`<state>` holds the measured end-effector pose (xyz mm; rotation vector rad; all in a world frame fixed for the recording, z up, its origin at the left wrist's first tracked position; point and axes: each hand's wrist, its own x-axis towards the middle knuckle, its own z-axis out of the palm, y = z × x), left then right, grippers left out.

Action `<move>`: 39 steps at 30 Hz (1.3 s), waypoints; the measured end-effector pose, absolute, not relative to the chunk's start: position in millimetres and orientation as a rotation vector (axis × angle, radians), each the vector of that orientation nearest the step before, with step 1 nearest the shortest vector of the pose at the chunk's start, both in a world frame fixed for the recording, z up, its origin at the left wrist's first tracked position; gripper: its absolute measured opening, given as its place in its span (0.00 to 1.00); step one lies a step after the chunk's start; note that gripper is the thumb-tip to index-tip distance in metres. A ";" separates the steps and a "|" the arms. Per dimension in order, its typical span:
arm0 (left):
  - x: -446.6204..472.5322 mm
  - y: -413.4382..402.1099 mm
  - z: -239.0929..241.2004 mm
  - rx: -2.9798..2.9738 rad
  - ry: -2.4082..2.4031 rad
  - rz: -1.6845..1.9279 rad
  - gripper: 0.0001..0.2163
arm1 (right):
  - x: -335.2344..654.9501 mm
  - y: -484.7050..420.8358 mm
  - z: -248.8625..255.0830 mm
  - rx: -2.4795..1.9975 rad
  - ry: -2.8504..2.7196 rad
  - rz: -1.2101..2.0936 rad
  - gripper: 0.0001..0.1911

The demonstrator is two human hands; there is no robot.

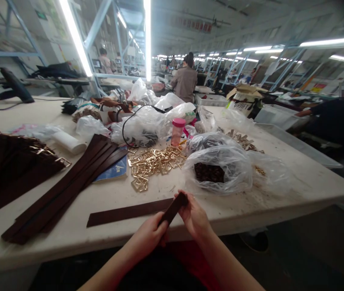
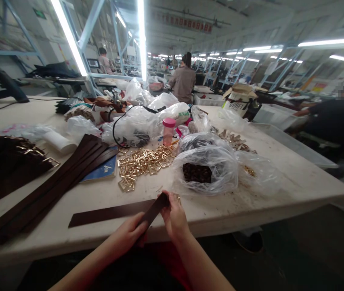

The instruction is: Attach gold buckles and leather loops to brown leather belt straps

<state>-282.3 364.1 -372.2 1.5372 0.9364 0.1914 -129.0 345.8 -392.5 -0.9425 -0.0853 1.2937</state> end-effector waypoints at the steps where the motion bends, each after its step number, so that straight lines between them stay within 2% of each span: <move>1: -282.9 364.2 -372.8 1.546 0.941 0.198 0.12 | -129.4 344.5 -393.3 -0.938 -0.126 1.295 0.13; 9: -291.2 361.8 -373.3 1.521 0.920 0.100 0.14 | -118.6 344.5 -405.1 -1.159 -0.420 1.234 0.21; 16: -299.5 364.3 -366.8 1.335 0.796 0.059 0.10 | -113.7 342.4 -408.8 -1.166 -0.465 1.303 0.17; 22: -303.7 358.5 -367.8 1.450 0.830 0.015 0.08 | -121.0 342.8 -406.4 -1.295 -0.693 1.248 0.15; 27: -302.4 358.4 -364.5 1.417 0.839 0.142 0.10 | -129.8 345.3 -398.8 -1.098 -0.374 1.320 0.18; 33: -298.7 362.1 -371.9 1.348 0.813 0.224 0.11 | -162.9 330.4 -404.5 -1.049 -0.265 1.424 0.14; 36: -296.9 362.4 -383.1 1.284 0.870 0.289 0.13 | -183.3 318.8 -413.2 -1.142 -0.448 1.457 0.16; 39: -299.5 367.2 -387.9 1.213 0.919 0.278 0.18 | -185.2 317.4 -416.4 -1.292 -0.813 1.300 0.18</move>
